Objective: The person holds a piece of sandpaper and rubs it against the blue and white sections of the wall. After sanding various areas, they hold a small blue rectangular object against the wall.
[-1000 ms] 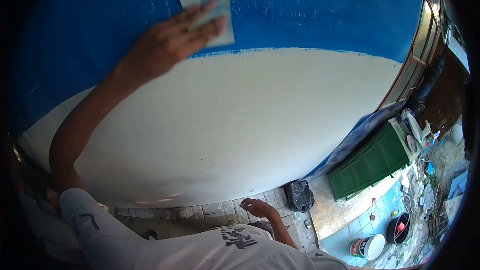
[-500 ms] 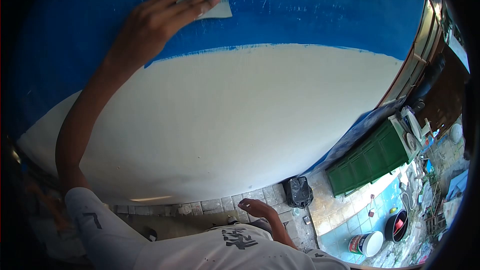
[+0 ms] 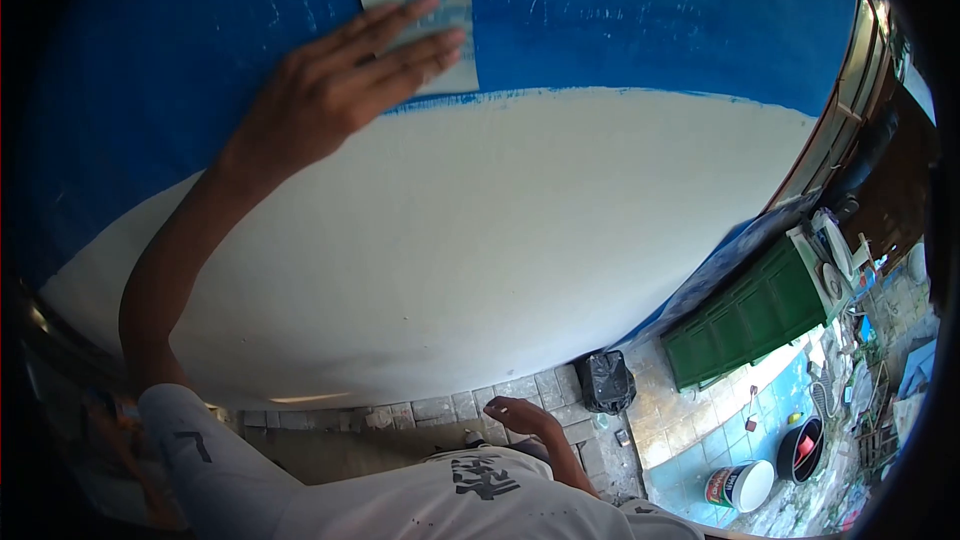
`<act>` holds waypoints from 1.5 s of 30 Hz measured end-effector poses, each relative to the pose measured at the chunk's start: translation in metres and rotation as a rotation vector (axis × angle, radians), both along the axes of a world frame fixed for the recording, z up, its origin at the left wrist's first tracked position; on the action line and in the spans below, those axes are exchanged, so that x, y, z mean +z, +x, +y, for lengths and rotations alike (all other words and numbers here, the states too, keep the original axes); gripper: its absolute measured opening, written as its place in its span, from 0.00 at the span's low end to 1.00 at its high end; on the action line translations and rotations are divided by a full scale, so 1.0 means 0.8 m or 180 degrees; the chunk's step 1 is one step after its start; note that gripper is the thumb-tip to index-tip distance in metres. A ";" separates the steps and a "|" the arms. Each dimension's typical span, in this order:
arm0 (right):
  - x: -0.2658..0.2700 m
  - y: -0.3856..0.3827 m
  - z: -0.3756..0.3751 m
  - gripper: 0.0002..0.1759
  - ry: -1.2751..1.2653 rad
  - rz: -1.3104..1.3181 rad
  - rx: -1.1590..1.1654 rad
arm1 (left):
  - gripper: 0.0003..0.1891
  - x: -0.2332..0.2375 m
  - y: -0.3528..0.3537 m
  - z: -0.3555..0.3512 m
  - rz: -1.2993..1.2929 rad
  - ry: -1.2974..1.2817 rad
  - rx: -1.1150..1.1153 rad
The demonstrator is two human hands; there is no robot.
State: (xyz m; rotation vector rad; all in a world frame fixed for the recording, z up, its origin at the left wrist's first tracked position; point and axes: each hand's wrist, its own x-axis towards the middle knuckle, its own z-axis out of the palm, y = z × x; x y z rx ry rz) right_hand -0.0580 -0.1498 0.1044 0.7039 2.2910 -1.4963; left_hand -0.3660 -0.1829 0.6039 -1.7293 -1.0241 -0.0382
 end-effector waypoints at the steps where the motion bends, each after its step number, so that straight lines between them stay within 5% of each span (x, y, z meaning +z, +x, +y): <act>1: -0.002 -0.002 0.001 0.31 0.0116 0.0043 0.0048 | 0.27 0.017 -0.003 -0.002 0.0059 0.0190 0.0095; 6: 0.009 -0.010 0.001 0.31 0.0239 0.0024 0.0061 | 0.27 0.000 -0.001 0.002 0.0459 0.0601 0.0373; 8: 0.003 -0.013 0.001 0.31 0.0067 0.0032 -0.0080 | 0.29 -0.017 0.003 0.003 0.0123 0.0073 0.0198; 13: 0.007 -0.015 0.001 0.32 0.0227 0.0166 0.0069 | 0.27 0.039 -0.006 -0.001 0.0427 0.0586 0.0203; 17: -0.002 -0.014 0.000 0.32 0.0025 0.0081 -0.0096 | 0.31 -0.032 0.015 0.008 0.0132 -0.0167 0.0008; 21: -0.004 -0.009 0.001 0.31 0.0185 0.0111 0.0113 | 0.31 0.020 0.002 0.008 0.0145 0.0616 0.0208; 28: -0.021 -0.006 0.004 0.31 0.0084 0.0122 0.0009 | 0.34 -0.014 0.002 0.021 0.0133 0.0090 -0.0041; 32: -0.008 0.004 0.011 0.31 0.0100 -0.0002 0.0228 | 0.30 0.053 0.013 0.010 0.0545 0.0834 0.0511; 36: -0.005 0.018 0.033 0.33 0.0100 0.0210 0.0247 | 0.30 -0.021 0.018 0.022 -0.0021 -0.0171 0.0023; 41: -0.001 0.034 0.074 0.31 0.0413 0.0280 0.0606 | 0.27 0.054 0.018 0.010 0.0343 0.0461 0.0476; 45: 0.003 0.031 0.099 0.31 0.0249 0.0302 0.0521 | 0.27 0.020 0.027 0.015 0.0206 -0.0139 0.0271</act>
